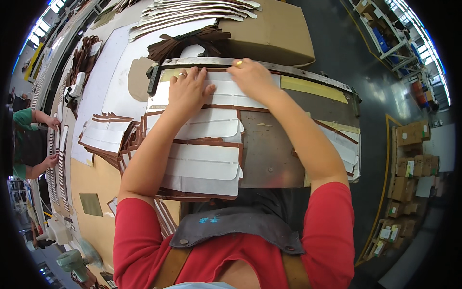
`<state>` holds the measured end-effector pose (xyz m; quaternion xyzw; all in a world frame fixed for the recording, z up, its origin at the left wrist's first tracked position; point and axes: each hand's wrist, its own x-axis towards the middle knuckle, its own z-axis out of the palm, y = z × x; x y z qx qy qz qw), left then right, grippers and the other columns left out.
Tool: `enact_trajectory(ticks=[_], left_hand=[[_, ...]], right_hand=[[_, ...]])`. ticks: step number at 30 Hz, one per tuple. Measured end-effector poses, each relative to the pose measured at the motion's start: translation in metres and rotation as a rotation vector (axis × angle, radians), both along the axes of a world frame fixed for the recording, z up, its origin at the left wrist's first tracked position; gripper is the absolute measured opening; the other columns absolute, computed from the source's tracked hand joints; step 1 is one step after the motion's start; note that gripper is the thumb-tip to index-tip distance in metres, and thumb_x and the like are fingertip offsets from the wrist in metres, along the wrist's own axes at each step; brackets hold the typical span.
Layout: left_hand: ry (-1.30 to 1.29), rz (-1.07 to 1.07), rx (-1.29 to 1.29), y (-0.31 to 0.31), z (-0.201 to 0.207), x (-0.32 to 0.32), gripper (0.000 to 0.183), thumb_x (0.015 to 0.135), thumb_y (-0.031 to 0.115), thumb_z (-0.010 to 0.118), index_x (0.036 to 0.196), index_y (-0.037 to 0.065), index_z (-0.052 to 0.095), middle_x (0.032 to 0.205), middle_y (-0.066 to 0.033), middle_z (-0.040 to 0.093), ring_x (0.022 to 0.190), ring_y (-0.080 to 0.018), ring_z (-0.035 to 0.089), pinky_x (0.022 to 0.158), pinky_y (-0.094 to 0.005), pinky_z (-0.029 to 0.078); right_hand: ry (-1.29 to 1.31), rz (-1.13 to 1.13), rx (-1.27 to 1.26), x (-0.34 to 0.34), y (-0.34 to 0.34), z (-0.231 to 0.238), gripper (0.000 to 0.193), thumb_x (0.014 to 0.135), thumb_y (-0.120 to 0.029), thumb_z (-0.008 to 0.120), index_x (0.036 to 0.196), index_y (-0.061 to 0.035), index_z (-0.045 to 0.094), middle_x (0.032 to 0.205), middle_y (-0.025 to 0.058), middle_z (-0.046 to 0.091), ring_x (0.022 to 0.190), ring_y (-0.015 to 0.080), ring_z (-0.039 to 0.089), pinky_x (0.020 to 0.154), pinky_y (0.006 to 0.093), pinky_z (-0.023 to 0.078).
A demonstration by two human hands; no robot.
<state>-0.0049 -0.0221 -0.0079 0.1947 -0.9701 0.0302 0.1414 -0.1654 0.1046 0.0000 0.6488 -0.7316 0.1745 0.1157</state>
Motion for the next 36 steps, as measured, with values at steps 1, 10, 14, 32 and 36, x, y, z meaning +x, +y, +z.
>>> enact_trajectory(ticks=[1,10,14,32,36], left_hand=[[0.007,0.022,-0.039,0.001,-0.001,0.001,0.048,0.090,0.043,0.046,0.119,0.006,0.054,0.110,-0.0109,0.054,0.104,-0.0280,0.052,0.082,-0.0397,0.039],[0.027,0.035,-0.036,0.002,-0.006,-0.002,0.050,0.090,0.045,0.047,0.124,0.009,0.053,0.110,-0.0137,0.054,0.104,-0.0315,0.052,0.088,-0.0421,0.037],[0.080,0.041,0.096,0.001,-0.001,-0.003,0.043,0.089,0.042,0.050,0.113,0.007,0.056,0.108,-0.0145,0.054,0.105,-0.0321,0.051,0.087,-0.0425,0.036],[0.234,-0.151,0.553,-0.011,0.007,-0.001,0.022,0.087,0.027,0.057,0.092,0.006,0.062,0.092,-0.0127,0.060,0.085,-0.0307,0.057,0.080,-0.0397,0.043],[0.252,-0.152,0.546,-0.013,0.005,0.001,0.020,0.086,0.025,0.058,0.091,0.006,0.062,0.090,-0.0120,0.061,0.086,-0.0305,0.058,0.079,-0.0401,0.043]], right_hand=[[-0.010,-0.010,0.014,-0.008,0.011,0.003,0.018,0.082,-0.011,0.059,0.099,-0.0051,0.064,0.090,0.0043,0.058,0.087,0.0241,0.055,0.077,0.0349,0.047],[0.042,-0.163,0.076,-0.039,0.092,0.017,0.019,0.085,-0.021,0.058,0.093,-0.0051,0.063,0.088,0.0064,0.061,0.082,0.0262,0.057,0.072,0.0366,0.047],[-0.453,-0.536,0.164,-0.034,0.106,0.028,0.025,0.087,-0.028,0.058,0.087,-0.0034,0.061,0.083,0.0108,0.061,0.078,0.0293,0.058,0.068,0.0368,0.046],[-0.891,-0.891,-0.380,-0.017,0.374,0.054,0.009,0.091,-0.013,0.057,0.092,-0.0045,0.058,0.083,-0.0027,0.057,0.077,0.0045,0.052,0.069,0.0189,0.041],[0.232,-0.783,-0.200,-0.002,0.313,0.043,0.010,0.087,-0.011,0.060,0.091,-0.0027,0.058,0.095,0.0064,0.061,0.084,0.0154,0.060,0.075,0.0264,0.046]])
